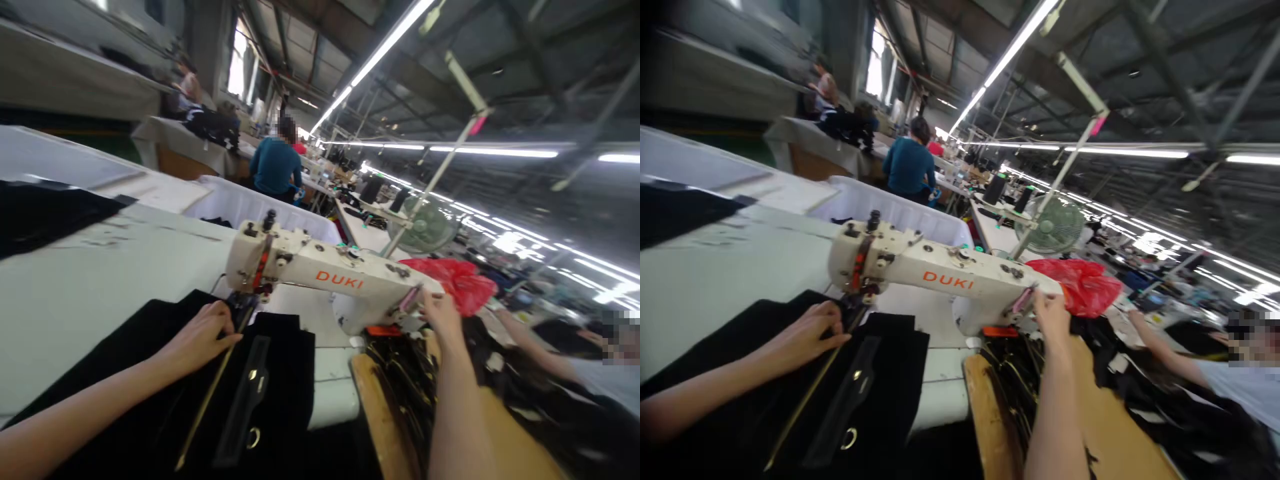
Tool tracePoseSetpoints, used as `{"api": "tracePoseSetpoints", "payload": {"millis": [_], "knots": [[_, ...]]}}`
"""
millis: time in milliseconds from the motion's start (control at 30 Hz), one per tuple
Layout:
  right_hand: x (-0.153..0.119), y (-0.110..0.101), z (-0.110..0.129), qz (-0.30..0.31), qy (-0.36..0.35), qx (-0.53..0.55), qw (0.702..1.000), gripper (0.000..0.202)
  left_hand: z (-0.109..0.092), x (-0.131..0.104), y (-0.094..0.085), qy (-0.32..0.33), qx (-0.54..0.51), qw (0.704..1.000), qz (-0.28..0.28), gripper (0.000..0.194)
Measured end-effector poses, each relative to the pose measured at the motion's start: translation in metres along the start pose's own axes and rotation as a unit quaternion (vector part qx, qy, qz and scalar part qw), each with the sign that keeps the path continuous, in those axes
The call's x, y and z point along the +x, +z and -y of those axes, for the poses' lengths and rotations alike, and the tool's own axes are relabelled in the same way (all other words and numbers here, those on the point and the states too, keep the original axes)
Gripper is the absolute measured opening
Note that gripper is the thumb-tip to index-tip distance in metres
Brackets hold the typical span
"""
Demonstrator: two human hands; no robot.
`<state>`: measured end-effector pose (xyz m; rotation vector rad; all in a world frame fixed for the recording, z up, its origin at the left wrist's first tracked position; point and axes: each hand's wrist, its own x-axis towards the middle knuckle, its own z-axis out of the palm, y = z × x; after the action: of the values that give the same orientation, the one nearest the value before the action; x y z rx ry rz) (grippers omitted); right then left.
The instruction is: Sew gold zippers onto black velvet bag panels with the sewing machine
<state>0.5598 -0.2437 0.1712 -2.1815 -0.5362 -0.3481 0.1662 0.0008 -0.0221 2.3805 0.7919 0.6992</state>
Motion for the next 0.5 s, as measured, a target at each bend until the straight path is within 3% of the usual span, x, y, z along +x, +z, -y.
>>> {"api": "tracePoseSetpoints", "payload": {"millis": [100, 200, 367, 500], "knots": [[0.004, 0.014, -0.005, 0.038, 0.035, 0.054, 0.997, 0.026, 0.017, 0.006, 0.008, 0.017, -0.036, 0.999, -0.003, 0.040], [0.002, 0.019, -0.006, 0.045, 0.048, 0.111, 0.992, 0.023, 0.024, 0.009, 0.004, 0.006, -0.076, 0.997, 0.005, 0.045], [-0.015, 0.018, -0.002, 0.069, 0.071, 0.187, 0.977, 0.024, 0.001, 0.000, -0.019, -0.048, -0.125, 0.991, 0.029, 0.046], [-0.015, 0.027, -0.011, 0.054, 0.068, 0.206, 0.975, 0.034, -0.003, 0.002, -0.021, -0.085, -0.147, 0.984, 0.043, 0.042]]}}
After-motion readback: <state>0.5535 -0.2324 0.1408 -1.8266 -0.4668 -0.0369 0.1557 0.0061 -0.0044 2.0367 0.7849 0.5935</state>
